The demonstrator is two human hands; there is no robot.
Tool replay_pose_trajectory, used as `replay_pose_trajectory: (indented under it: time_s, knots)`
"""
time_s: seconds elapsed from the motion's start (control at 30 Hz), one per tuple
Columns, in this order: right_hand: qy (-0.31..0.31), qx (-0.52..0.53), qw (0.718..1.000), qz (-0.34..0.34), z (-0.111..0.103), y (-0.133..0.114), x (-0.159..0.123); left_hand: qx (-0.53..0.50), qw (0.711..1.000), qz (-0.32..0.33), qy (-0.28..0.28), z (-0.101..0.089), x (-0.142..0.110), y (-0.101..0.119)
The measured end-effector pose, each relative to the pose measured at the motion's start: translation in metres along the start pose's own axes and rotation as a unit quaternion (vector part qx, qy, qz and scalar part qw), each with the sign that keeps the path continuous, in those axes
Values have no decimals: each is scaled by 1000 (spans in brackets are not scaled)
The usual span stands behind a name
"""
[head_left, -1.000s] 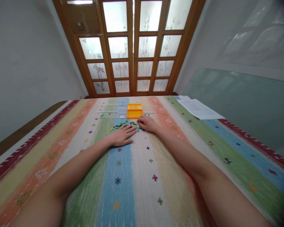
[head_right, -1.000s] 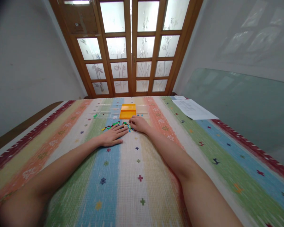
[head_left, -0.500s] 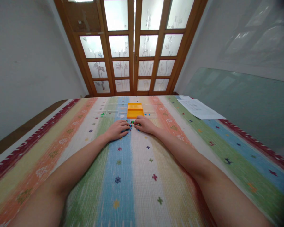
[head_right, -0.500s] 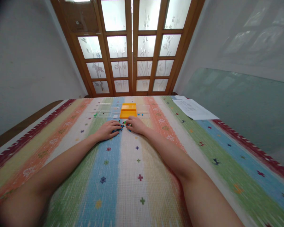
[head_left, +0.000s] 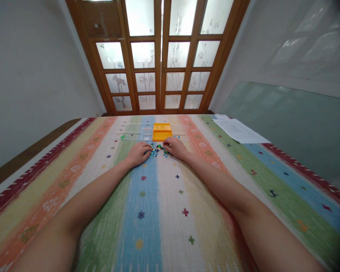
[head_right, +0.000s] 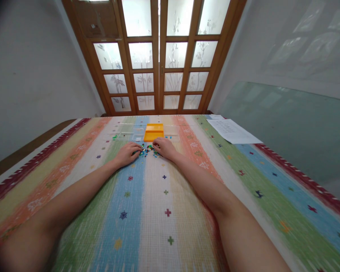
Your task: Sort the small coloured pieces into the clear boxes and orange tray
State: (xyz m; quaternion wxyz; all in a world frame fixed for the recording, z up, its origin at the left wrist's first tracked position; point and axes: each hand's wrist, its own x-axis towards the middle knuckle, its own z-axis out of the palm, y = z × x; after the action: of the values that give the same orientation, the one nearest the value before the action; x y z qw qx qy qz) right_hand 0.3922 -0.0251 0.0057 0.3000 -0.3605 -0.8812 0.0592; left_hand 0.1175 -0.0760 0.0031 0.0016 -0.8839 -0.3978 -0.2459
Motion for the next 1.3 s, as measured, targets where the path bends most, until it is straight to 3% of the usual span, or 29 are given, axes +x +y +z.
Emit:
replay_pose_trajectory:
  time_s: [0.27,0.5,0.67,0.8,0.97,1.3]
  knots:
    - [50,-87,984,144,-8,21,4,-1,999,-42,12,2,1,-2]
    - [44,-113,976,184,-5,36,8,6,995,-91,44,-1,2,1]
    - [40,-113,972,201,-7,35,8,11,995,-92,46,-1,3,2]
    - [21,-97,979,178,-8,33,8,13,993,-103,51,0,2,-1]
    - [-10,-62,995,84,-5,21,10,21,990,-124,63,-3,0,-10]
    - [-63,-25,996,-61,0,-44,15,35,984,-154,78,-4,-5,-38]
